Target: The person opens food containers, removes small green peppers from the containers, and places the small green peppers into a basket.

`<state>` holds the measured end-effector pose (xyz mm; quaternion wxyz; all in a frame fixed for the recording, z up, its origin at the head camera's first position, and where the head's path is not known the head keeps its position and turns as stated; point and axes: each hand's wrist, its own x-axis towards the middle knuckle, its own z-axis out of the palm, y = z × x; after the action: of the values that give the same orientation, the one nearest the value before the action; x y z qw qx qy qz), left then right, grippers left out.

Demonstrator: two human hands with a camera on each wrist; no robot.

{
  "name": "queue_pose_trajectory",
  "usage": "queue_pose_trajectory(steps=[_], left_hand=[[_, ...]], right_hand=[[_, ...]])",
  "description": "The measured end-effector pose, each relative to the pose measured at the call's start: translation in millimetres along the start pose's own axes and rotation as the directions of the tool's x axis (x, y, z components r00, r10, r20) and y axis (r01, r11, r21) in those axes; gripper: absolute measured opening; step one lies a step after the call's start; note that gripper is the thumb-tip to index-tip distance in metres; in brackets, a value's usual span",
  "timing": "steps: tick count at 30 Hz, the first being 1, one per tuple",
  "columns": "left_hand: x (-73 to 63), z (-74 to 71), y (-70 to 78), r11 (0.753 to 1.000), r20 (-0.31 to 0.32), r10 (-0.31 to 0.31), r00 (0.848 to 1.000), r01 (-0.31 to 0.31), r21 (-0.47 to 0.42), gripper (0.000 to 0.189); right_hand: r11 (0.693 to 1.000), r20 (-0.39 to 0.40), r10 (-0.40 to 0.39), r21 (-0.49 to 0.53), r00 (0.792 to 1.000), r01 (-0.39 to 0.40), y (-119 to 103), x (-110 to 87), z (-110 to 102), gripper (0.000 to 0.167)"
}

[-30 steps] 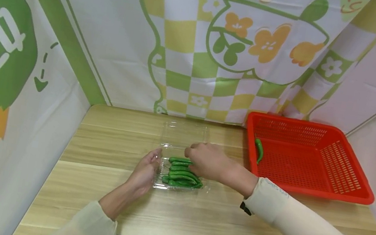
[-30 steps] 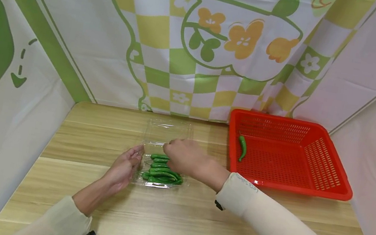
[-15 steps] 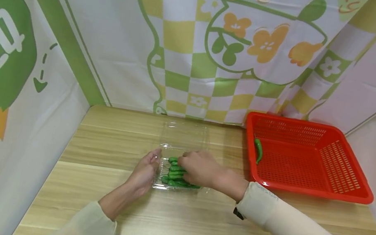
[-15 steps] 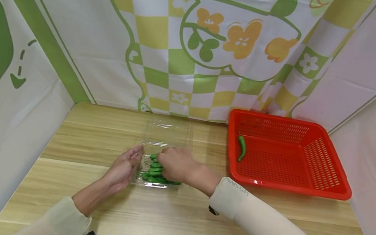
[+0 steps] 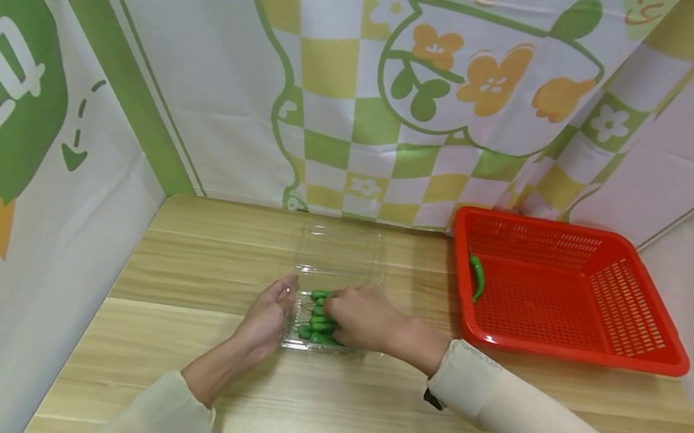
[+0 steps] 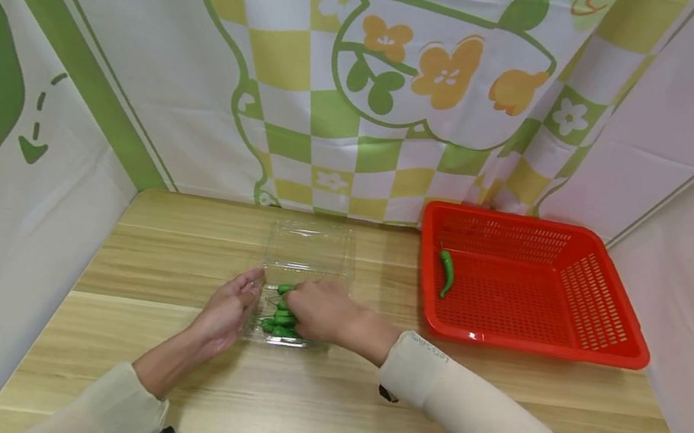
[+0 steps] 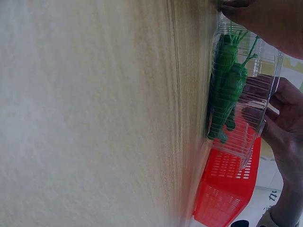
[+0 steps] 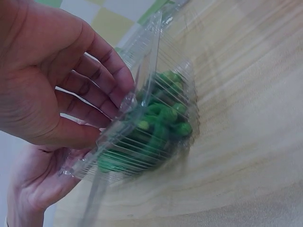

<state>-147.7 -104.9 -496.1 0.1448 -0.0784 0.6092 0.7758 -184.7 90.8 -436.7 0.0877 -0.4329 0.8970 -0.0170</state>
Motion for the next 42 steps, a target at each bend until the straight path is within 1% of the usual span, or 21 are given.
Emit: queue_pose_trajectory(steps=[6,13,16,20,27,36,39,42], left_hand=[[-0.5,-0.7,0.1,1.000,0.008,-0.005,1.000,0.005,0.003,0.061],[0.6,-0.3,-0.6,1.000,0.010,0.003,1.000,-0.003,0.010,0.060],[0.5,0.3,-0.7,1.000,0.006,0.008,1.000,-0.008,0.006,0.060],[-0.1,1.2,-0.1,1.000,0.004,0.015,1.000,-0.015,0.003,0.059],[0.4,2.0,-0.2,1.000,-0.004,0.025,1.000,-0.025,-0.013,0.058],[0.8,1.3,-1.8,1.000,-0.002,0.023,1.000,-0.023,-0.007,0.058],[0.4,1.2,-1.6,1.000,0.000,0.023,1.000,-0.023,-0.005,0.058],[-0.2,1.7,-1.2,1.000,0.000,0.025,1.000,-0.025,-0.008,0.058]], right_hand=[[1.000,0.014,-0.007,0.028,1.000,0.006,-1,3.9,6,0.022],[1.000,0.009,-0.003,0.008,1.000,0.003,-3,6.2,9,0.019],[1.000,0.006,0.006,0.002,1.000,-0.006,-3,7.0,11,0.021],[1.000,-0.012,0.011,-0.007,1.000,-0.011,-3,7.8,15,0.026],[1.000,-0.050,0.009,-0.014,0.999,-0.010,-3,8.3,24,0.027],[1.000,-0.063,0.009,0.029,0.998,-0.008,-2,9.4,30,0.028],[1.000,-0.072,-0.001,0.028,0.997,0.003,-1,9.3,31,0.027],[1.000,-0.093,-0.017,0.022,0.995,0.019,0,8.3,32,0.023]])
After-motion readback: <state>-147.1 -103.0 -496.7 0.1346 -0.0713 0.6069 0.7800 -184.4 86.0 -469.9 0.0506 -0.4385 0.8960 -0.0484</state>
